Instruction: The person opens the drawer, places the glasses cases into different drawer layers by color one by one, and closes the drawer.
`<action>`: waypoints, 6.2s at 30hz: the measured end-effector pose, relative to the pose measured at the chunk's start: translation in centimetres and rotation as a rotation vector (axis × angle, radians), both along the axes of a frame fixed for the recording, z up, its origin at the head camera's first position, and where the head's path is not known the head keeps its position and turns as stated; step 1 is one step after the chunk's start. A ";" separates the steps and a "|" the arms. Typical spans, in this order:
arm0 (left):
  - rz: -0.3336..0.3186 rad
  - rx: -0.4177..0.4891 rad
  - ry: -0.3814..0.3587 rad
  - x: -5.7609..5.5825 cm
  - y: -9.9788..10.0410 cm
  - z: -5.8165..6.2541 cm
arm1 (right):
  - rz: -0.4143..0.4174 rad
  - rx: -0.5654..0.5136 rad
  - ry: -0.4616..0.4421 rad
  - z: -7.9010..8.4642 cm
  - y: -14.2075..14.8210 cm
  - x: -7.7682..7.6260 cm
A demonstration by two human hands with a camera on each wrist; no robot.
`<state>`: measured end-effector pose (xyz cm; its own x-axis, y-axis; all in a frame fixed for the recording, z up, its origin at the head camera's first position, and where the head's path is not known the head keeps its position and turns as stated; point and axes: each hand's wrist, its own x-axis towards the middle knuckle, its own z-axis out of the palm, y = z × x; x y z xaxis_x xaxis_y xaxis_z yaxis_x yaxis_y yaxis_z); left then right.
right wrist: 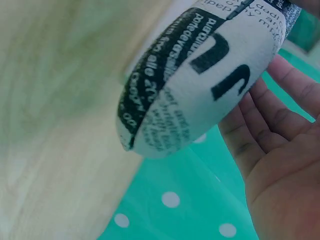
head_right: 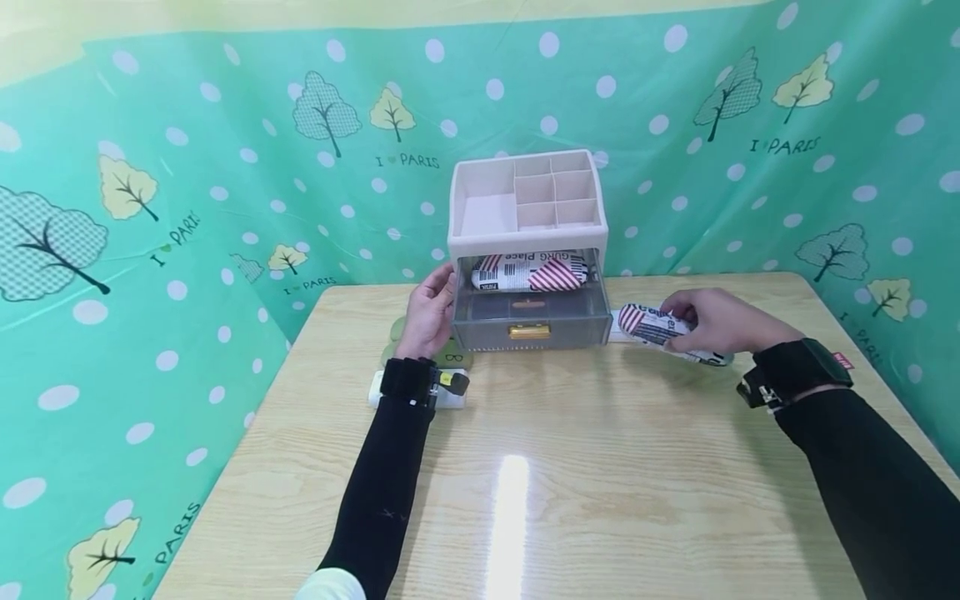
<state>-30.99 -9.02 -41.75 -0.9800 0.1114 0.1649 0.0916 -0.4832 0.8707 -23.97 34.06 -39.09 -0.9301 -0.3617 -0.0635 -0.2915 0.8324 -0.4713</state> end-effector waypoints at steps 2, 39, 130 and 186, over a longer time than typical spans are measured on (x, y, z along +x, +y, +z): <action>0.000 0.003 -0.002 0.0 0.1 0.0 | -0.025 -0.001 0.025 0.9 0.3 0.1; 0.006 0.000 -0.011 0.0 0.0 0.0 | -0.045 0.107 0.454 15.3 -1.7 -0.8; 0.014 0.009 -0.012 -0.4 0.1 0.2 | 0.429 0.169 0.232 11.1 -19.4 -1.1; 0.030 -0.025 0.002 -0.5 0.2 0.0 | 0.398 0.196 1.237 3.7 -20.4 6.5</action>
